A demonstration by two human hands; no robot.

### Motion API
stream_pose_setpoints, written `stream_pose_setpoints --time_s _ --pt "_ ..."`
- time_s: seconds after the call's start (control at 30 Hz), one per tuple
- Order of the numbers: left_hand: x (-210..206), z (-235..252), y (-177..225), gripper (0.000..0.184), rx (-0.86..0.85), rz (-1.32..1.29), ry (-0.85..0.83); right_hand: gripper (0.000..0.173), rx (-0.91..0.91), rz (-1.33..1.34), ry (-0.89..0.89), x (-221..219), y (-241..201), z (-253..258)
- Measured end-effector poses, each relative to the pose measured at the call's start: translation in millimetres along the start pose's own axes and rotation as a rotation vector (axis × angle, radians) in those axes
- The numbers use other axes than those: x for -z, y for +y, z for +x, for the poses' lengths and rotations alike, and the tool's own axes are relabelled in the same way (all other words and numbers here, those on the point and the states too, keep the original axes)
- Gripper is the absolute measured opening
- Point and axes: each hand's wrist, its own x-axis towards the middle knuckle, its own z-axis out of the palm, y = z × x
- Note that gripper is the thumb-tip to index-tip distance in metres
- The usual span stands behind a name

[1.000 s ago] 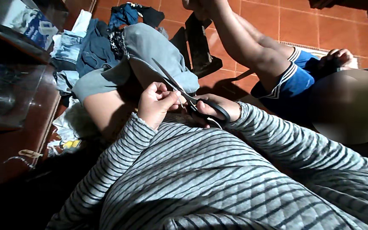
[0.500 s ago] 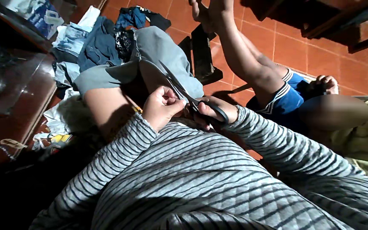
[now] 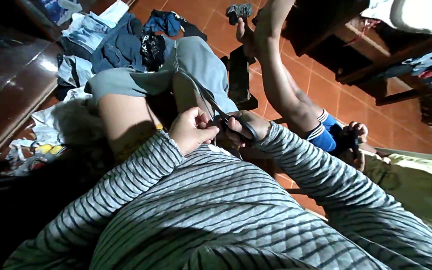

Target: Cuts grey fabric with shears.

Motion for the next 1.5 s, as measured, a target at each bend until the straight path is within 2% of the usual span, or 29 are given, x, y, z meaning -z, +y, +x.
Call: stream_pose_setpoints --time_s 0.4,0.63,0.8,1.0,1.07,1.13,1.17,1.23,1.27,1.4,1.47,1.5 --pt "7 -2 -3 0.025 0.005 0.084 -0.076 0.069 -0.057 -0.163 0.000 14 -32 22" --pt "8 -3 -1 0.022 0.044 0.151 -0.129 0.070 -0.174 -0.325 0.033 19 -50 22" --pt "10 -1 -4 0.021 -0.013 0.231 -0.140 0.071 -0.175 -0.403 0.029 21 -56 24" --pt "13 -4 -4 0.023 -0.073 0.299 -0.190 0.055 -0.194 -0.416 0.026 21 -65 33" --pt "21 -6 -2 0.030 -0.057 0.365 -0.190 0.054 -0.189 -0.427 0.024 20 -67 33" --pt "37 -9 0 0.044 -0.057 0.445 -0.157 0.066 -0.157 -0.433 0.001 24 -64 30" --pt "48 -12 1 0.044 -0.069 0.469 -0.119 0.074 -0.141 -0.423 -0.019 25 -61 28" --pt "73 -22 4 0.026 -0.125 0.460 0.000 0.088 -0.123 -0.334 -0.090 27 -53 19" --pt "85 -27 6 0.019 -0.172 0.432 0.059 0.089 -0.130 -0.229 -0.140 26 -48 14" --pt "117 -42 16 0.015 -0.364 0.346 0.225 0.078 -0.200 0.212 -0.393 11 -23 9" --pt "121 -46 22 0.016 -0.460 0.301 0.267 0.075 -0.223 0.296 -0.498 3 -18 14" --pt "121 -48 25 0.018 -0.526 0.282 0.273 0.072 -0.240 0.296 -0.491 -5 -24 15"
